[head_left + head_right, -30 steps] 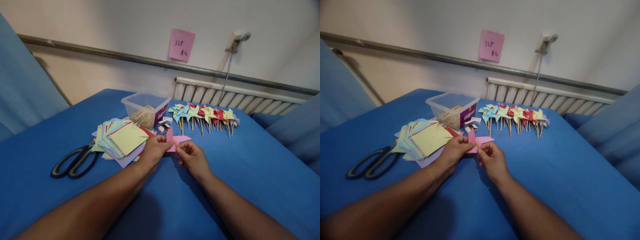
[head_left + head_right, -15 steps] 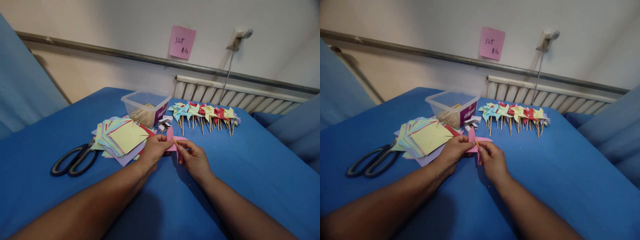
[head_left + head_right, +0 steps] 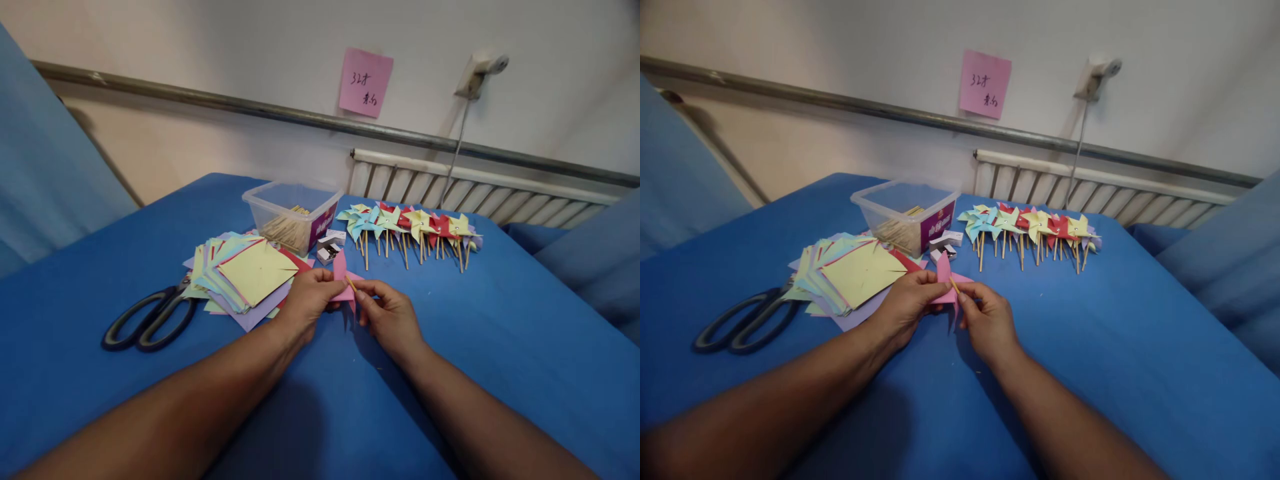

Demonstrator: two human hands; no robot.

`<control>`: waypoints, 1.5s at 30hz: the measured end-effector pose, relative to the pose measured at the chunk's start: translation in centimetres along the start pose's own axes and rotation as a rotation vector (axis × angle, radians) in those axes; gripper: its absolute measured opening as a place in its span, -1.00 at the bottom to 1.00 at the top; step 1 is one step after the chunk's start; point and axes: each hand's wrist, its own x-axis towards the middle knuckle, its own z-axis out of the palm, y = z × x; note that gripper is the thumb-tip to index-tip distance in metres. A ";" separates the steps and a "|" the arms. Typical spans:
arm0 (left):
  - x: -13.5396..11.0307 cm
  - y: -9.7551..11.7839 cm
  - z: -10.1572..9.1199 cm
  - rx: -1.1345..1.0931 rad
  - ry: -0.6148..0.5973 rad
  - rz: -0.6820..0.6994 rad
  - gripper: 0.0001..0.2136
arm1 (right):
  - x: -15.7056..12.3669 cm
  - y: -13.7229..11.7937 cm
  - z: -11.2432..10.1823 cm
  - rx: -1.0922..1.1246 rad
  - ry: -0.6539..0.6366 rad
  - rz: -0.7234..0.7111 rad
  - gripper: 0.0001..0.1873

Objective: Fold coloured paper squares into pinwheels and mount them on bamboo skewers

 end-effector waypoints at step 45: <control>-0.2 0.5 0.1 0.016 0.059 -0.036 -0.82 | -0.1 -0.3 0.0 0.055 0.022 0.021 -0.66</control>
